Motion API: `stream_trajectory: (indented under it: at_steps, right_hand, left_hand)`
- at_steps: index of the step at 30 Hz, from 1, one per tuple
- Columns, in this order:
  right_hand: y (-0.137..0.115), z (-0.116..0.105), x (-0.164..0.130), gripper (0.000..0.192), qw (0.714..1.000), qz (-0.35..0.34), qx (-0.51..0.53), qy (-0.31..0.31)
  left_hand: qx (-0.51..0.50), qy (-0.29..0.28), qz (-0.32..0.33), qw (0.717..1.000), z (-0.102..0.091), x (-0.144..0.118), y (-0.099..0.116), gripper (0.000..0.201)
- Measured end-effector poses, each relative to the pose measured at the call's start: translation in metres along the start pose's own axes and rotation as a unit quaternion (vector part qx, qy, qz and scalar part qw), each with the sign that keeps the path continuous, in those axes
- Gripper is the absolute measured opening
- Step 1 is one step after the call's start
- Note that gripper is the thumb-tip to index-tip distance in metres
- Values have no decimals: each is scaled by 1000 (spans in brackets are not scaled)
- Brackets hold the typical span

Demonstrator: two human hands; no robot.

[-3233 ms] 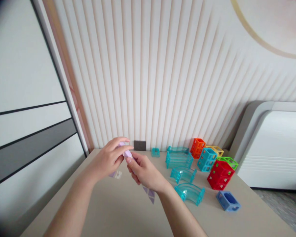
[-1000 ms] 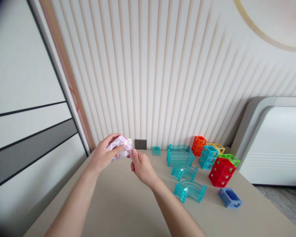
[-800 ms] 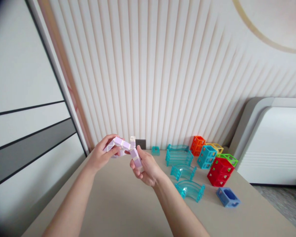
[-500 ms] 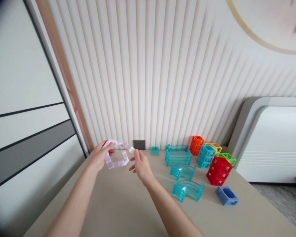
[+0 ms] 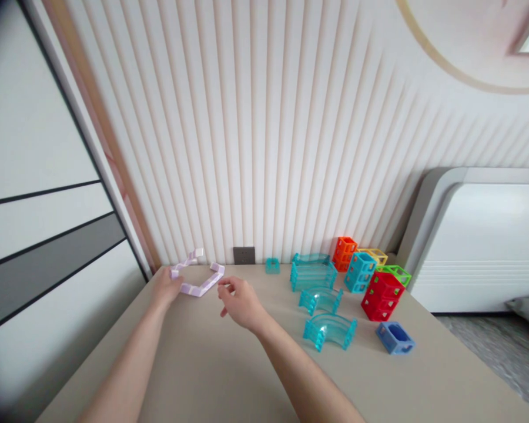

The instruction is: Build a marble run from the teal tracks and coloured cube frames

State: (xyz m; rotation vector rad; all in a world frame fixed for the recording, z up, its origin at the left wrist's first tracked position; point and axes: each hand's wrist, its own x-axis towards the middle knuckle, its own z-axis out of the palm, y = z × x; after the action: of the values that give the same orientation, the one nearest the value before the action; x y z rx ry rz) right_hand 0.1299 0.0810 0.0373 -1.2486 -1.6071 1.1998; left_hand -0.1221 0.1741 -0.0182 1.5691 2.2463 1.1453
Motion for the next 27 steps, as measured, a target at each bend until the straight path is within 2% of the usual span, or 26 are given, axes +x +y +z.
stream_trajectory:
  at_steps: [4, 8, 11, 14, 17, 20, 24, 26, 27]
  right_hand:
    - [-4, -2, -5, 25, 1000, -8, -25, -11]
    - [-13, -1, -12, 25, 998, -10, -54, -34]
    - [-20, 2, -20, 26, 994, -6, -91, -64]
    - [-23, 3, -32, 27, 985, -27, -155, -71]
    - [-20, 0, -52, 22, 965, -88, -248, -5]
    - [-8, -17, -79, 25, 937, -153, -301, 95]
    - [21, -65, -117, 19, 879, -254, -336, 222]
    - [40, -96, -136, 14, 835, -291, -367, 289]
    - [49, -111, -144, 13, 806, -300, -371, 352]
  left_hand:
    - [92, 2, 17, 996, 0, -5, 5, 42]
    - [165, -5, 36, 986, -11, -16, 16, 30]
    - [206, -10, 59, 977, -18, -28, 33, 24]
    - [214, -38, 134, 967, -19, -48, 61, 24]
    - [191, -88, 247, 946, -13, -82, 88, 20]
    - [158, -125, 341, 918, -6, -125, 105, 19]
    - [107, -150, 409, 894, 8, -171, 112, 22]
    - [76, -163, 433, 883, 15, -184, 111, 20]
    - [61, -168, 442, 879, 18, -188, 109, 19]
